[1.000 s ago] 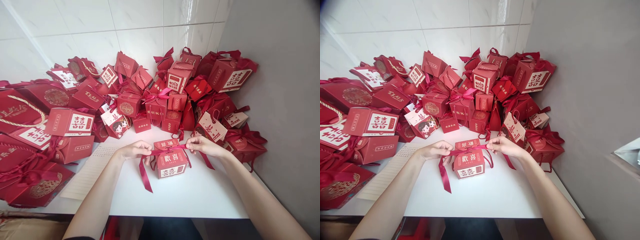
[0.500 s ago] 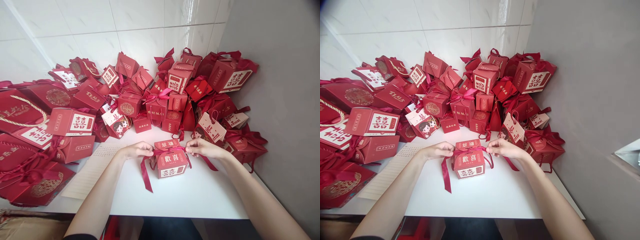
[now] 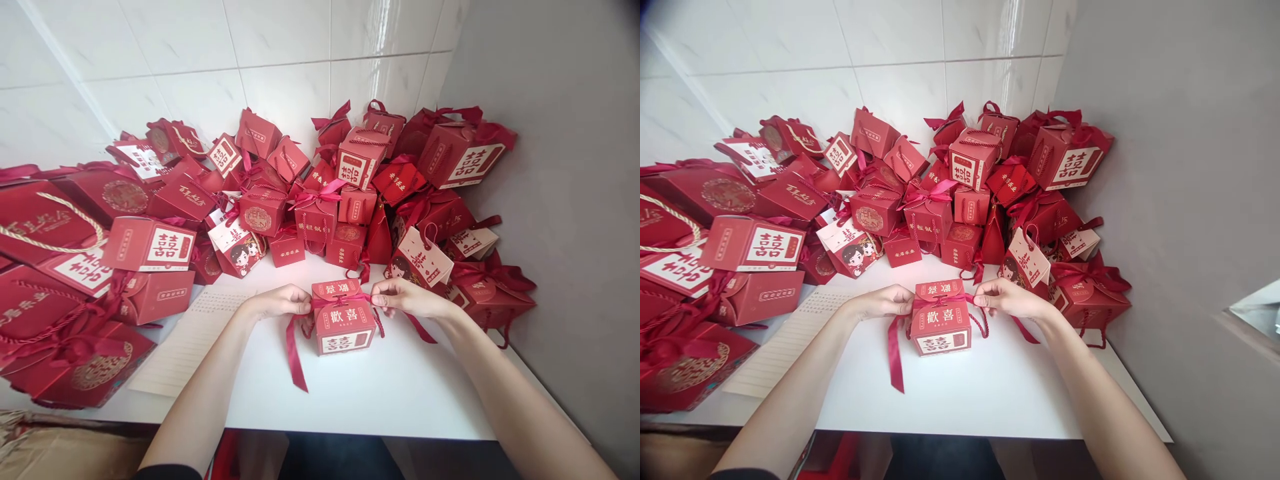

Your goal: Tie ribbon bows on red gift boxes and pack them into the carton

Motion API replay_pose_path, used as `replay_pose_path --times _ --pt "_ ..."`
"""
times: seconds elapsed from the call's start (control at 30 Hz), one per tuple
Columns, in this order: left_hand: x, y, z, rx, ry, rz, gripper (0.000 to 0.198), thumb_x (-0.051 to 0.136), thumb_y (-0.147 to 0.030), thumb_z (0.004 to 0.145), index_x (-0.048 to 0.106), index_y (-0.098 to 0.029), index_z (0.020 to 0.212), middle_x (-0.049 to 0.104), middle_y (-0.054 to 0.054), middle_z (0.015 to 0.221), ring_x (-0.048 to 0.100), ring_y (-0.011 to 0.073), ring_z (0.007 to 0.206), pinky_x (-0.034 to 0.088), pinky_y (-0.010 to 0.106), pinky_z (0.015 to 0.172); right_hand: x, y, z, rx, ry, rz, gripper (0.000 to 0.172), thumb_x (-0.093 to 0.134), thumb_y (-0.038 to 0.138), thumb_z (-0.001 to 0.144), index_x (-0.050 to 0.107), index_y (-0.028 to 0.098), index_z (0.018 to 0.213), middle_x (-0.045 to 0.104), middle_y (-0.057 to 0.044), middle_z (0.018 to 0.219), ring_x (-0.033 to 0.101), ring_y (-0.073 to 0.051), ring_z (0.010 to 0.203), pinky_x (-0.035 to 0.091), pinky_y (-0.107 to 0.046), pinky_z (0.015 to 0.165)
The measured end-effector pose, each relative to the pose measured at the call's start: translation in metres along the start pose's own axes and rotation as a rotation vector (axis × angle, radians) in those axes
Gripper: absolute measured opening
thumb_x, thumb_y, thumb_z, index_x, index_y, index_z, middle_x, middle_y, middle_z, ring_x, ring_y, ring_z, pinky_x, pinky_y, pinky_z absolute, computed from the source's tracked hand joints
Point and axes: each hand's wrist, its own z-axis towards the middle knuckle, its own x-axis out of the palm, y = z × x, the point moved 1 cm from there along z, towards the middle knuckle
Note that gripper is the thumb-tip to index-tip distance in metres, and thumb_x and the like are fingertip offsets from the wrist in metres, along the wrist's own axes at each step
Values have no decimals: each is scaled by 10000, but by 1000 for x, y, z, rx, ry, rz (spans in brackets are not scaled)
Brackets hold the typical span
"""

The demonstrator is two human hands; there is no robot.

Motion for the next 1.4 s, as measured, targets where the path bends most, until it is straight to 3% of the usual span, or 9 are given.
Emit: replay_pose_path --times 0.17,0.37,0.57,0.7,0.87,1.07,1.13,1.23,1.4 --pt "0 -12 -14 40 -61 -82 354 730 -409 686 535 -125 602 638 47 594 570 113 466 387 192 381 4 9 -5 -145 -93 139 355 664 527 730 589 185 670 546 34 612 504 -86 543 428 -250 580" --pt "23 -28 -11 218 -229 -188 333 710 -358 661 483 -133 569 560 -2 563 504 69 432 341 177 376 32 28 -6 -374 -175 155 179 690 419 752 732 263 829 633 -46 1155 599 -207 1043 479 -389 897" --pt "41 -39 -10 344 -328 -170 323 679 -351 672 481 -123 559 502 -18 558 409 30 412 218 174 394 67 38 3 -483 -391 -89 187 597 344 841 740 268 933 706 -59 982 654 -197 901 526 -353 827" --pt "43 -44 -14 305 -470 -7 295 604 -359 749 461 -145 606 468 -42 553 378 29 404 201 181 396 75 33 8 -568 -530 -224 192 585 271 842 737 247 956 691 -68 935 649 -178 845 540 -307 774" --pt "47 -47 -15 268 -662 213 158 541 -324 809 494 -174 794 538 -44 649 424 46 453 329 192 455 73 27 13 -544 -570 -219 229 539 223 853 726 252 982 683 -53 935 645 -160 860 540 -270 764" --pt "55 -48 -23 206 -827 706 167 550 -340 808 498 -200 883 637 18 842 619 193 819 480 324 744 76 26 16 -542 -619 -267 230 545 232 848 721 243 996 674 -58 907 631 -161 824 534 -285 755" --pt "55 -48 -27 191 -836 827 222 576 -319 792 505 -213 973 629 22 910 626 200 832 492 338 753 76 25 16 -534 -625 -275 227 547 245 850 720 243 996 672 -58 908 629 -165 822 531 -293 754" --pt "54 -47 -30 334 -811 967 252 546 -229 816 529 -245 1066 547 35 1066 610 186 917 495 332 802 75 27 16 -498 -619 -279 225 545 258 852 720 240 993 672 -58 905 627 -171 830 528 -298 759" --pt "52 -44 -29 496 -683 993 117 530 -168 842 634 -221 833 502 26 972 586 158 908 487 309 821 73 29 16 -481 -578 -315 237 514 249 862 712 226 990 673 -62 944 634 -177 866 525 -307 785"
